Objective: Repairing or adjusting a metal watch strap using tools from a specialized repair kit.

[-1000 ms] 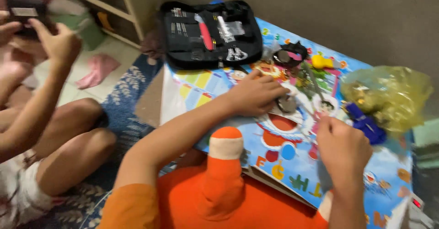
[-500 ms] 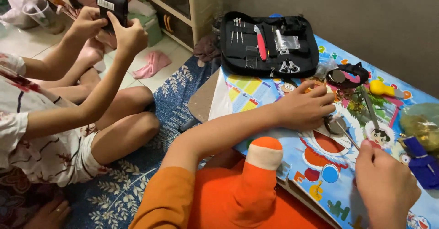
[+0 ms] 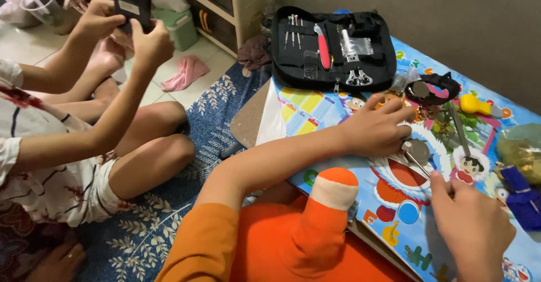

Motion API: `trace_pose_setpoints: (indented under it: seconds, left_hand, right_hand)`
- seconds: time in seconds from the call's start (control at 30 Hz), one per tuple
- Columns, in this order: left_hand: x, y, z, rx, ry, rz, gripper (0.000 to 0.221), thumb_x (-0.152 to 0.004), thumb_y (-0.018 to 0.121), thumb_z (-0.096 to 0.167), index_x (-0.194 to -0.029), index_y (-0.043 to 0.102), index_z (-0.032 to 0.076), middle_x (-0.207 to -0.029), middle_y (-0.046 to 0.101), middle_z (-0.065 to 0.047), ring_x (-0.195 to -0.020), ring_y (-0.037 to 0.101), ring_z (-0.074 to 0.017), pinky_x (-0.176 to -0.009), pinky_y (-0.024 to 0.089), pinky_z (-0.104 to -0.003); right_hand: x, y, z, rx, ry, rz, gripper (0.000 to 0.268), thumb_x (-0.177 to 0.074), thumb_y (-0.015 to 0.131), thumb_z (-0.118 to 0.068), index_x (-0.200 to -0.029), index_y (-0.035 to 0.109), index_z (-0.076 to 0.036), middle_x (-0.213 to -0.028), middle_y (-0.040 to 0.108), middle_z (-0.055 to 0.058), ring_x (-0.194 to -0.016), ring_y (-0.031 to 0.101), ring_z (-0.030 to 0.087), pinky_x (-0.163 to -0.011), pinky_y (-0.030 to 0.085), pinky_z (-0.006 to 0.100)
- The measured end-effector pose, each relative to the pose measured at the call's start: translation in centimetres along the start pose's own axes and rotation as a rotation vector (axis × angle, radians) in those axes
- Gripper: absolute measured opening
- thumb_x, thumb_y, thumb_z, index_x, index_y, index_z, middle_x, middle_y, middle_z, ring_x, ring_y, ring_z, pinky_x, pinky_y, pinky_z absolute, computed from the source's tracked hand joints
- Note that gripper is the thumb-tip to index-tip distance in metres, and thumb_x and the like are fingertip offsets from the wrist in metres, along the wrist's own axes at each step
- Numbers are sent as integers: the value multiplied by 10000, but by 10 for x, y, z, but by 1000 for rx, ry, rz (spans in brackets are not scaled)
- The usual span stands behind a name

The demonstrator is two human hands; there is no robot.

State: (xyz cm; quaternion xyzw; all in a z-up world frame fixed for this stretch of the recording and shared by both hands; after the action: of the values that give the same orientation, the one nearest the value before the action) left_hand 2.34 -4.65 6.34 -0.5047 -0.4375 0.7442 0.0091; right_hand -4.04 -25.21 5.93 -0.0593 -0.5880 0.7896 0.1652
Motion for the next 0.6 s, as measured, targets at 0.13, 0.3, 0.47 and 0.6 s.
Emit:
trace_pose_setpoints:
  seconds: [0.13, 0.3, 0.47, 0.6]
  left_hand:
    - [0, 4, -5, -25, -46, -39, 226, -766, 746, 325, -935, 789, 181, -1261, 562, -49, -1154, 493, -261, -1062, 289, -510]
    - [0, 5, -6, -31, -34, -48, 195, -810, 732, 304, -952, 812, 198, -1334, 544, -68, -1175, 481, -277, -1060, 277, -527]
    - [-2, 3, -7, 8, -49, -46, 141, -817, 738, 264, -882, 834, 183, -1354, 527, -27, -1169, 467, -270, -1051, 284, -538]
    - [-3, 5, -7, 25, -29, -75, 161, -817, 730, 251, -904, 843, 174, -1361, 523, -39, -1171, 460, -282, -1048, 286, -542]
  right_hand:
    - [6, -16, -6, -76, -37, -37, 687, -1157, 339, -704, -963, 822, -257, -699, 801, -7, -797, 777, 238, -710, 561, 352]
    - [4, -16, -1, -93, -24, -63, 712, -1161, 330, -716, -984, 835, -246, -577, 791, -29, -760, 767, 208, -667, 528, 323]
    - [5, -15, 0, -92, -31, -54, 716, -1166, 315, -728, -1003, 830, -257, -661, 821, -16, -817, 769, 228, -698, 546, 342]
    - [1, -4, 8, -112, -26, -44, 700, -1145, 350, -745, -982, 827, -260, -738, 827, -4, -851, 761, 262, -726, 556, 375]
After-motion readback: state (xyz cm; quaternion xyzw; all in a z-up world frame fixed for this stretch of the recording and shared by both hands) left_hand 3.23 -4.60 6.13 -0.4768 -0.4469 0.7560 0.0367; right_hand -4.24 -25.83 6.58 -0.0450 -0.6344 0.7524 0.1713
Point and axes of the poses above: each hand's wrist, its own x-axis away from the middle knuckle, its own y-axis out of the palm, z = x × y, the point moved 8 cm from there along -x, towards the middle knuckle
